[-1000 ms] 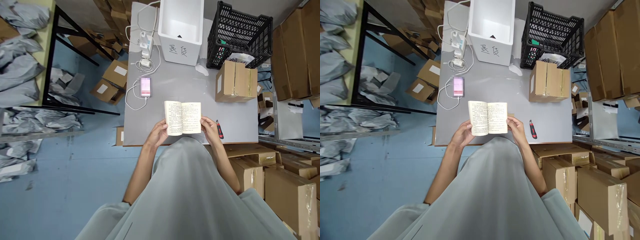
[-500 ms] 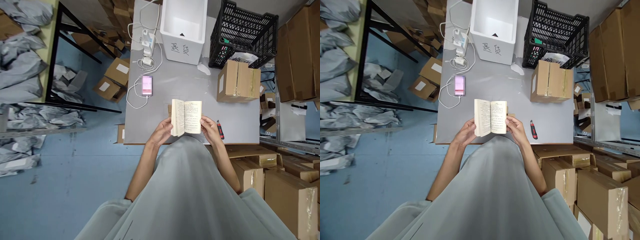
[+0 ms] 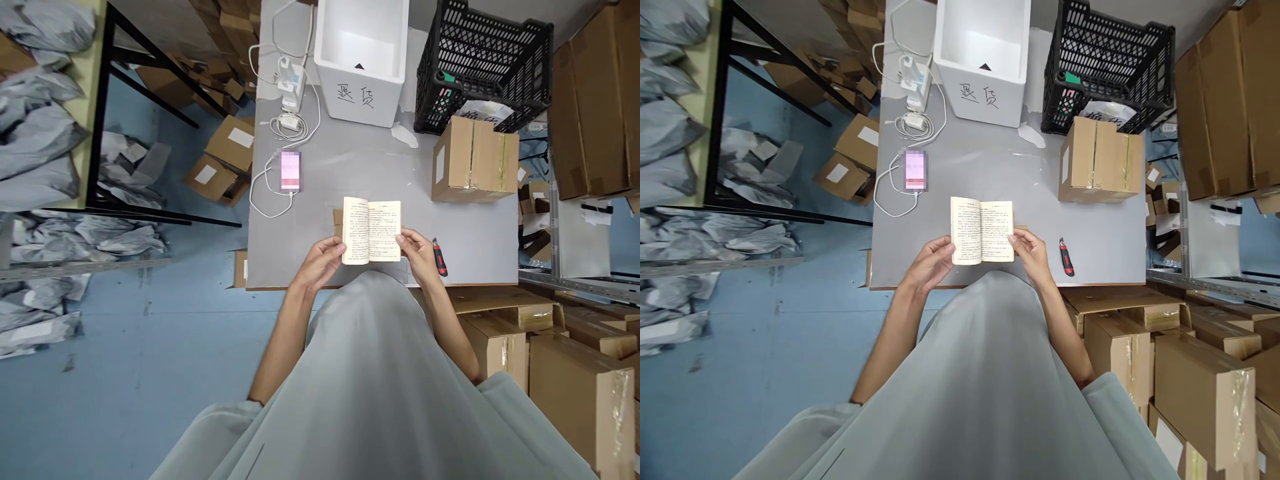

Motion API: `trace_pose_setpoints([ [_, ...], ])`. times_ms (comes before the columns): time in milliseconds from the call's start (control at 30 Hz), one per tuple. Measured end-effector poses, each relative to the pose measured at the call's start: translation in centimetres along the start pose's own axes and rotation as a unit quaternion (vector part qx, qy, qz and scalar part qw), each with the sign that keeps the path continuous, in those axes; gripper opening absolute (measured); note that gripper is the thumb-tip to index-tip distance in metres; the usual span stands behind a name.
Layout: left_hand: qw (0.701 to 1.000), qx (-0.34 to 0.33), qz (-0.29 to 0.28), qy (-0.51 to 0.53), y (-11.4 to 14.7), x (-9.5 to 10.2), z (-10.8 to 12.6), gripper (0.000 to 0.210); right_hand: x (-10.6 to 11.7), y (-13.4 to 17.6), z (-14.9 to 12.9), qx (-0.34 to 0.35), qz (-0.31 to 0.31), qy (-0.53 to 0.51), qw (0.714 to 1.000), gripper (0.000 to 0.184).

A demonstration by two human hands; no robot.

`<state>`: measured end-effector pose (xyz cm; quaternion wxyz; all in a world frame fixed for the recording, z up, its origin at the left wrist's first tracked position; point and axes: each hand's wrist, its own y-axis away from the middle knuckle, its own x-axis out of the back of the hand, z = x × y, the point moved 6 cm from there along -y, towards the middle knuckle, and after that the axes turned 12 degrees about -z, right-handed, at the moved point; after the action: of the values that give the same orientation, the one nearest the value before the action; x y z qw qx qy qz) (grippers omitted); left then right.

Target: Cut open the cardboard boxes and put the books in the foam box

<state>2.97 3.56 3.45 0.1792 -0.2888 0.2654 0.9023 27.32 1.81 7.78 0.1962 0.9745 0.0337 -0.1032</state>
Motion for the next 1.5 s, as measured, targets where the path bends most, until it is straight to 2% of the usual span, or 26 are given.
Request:
trace_pose_setpoints([
  [100,1.0,-0.012,0.005,-0.001,0.0,-0.4,0.2,0.049,-0.2,-0.1,0.2,0.006,-0.008,-0.002,1.0,0.05],
  [233,0.999,-0.031,0.006,-0.008,0.0,-1.0,0.6,0.046,-0.2,-0.4,0.8,0.015,-0.019,-0.004,1.0,0.053],
  [533,0.997,-0.054,0.006,0.045,0.1,-0.5,1.0,0.039,0.4,-0.8,1.1,0.032,-0.007,0.011,0.999,0.052],
  [733,0.994,-0.07,0.003,0.088,0.6,-0.4,0.4,0.033,0.1,-1.5,2.8,-0.018,-0.012,-0.024,0.999,0.061],
  [833,0.994,-0.066,0.006,0.084,0.6,0.0,0.1,0.032,0.1,-1.7,3.1,-0.02,-0.014,-0.026,0.999,0.062],
  [967,0.996,-0.067,0.002,0.064,0.7,0.3,0.4,0.035,0.4,-1.5,2.6,0.008,-0.012,-0.009,1.0,0.056],
  [1100,0.997,-0.071,0.002,0.017,0.2,0.0,0.3,0.037,-0.2,-0.7,0.9,0.084,0.022,0.074,0.993,0.045],
  [1200,0.996,-0.078,0.02,-0.04,-0.7,-1.0,-0.3,0.045,-2.3,0.3,-0.4,0.137,0.04,0.212,0.967,0.035],
  [1333,0.992,-0.1,0.019,-0.069,-1.6,-3.1,-1.2,0.051,-5.6,1.0,-0.8,0.187,0.038,0.404,0.895,0.032],
  [1433,0.992,-0.116,0.009,-0.057,-1.8,-4.0,-1.4,0.053,-6.6,1.1,-0.3,0.195,0.033,0.483,0.853,0.029],
  [1500,0.992,-0.11,0.008,-0.053,-1.9,-3.9,-1.5,0.052,-6.7,1.1,0.1,0.194,0.028,0.508,0.839,0.027],
])
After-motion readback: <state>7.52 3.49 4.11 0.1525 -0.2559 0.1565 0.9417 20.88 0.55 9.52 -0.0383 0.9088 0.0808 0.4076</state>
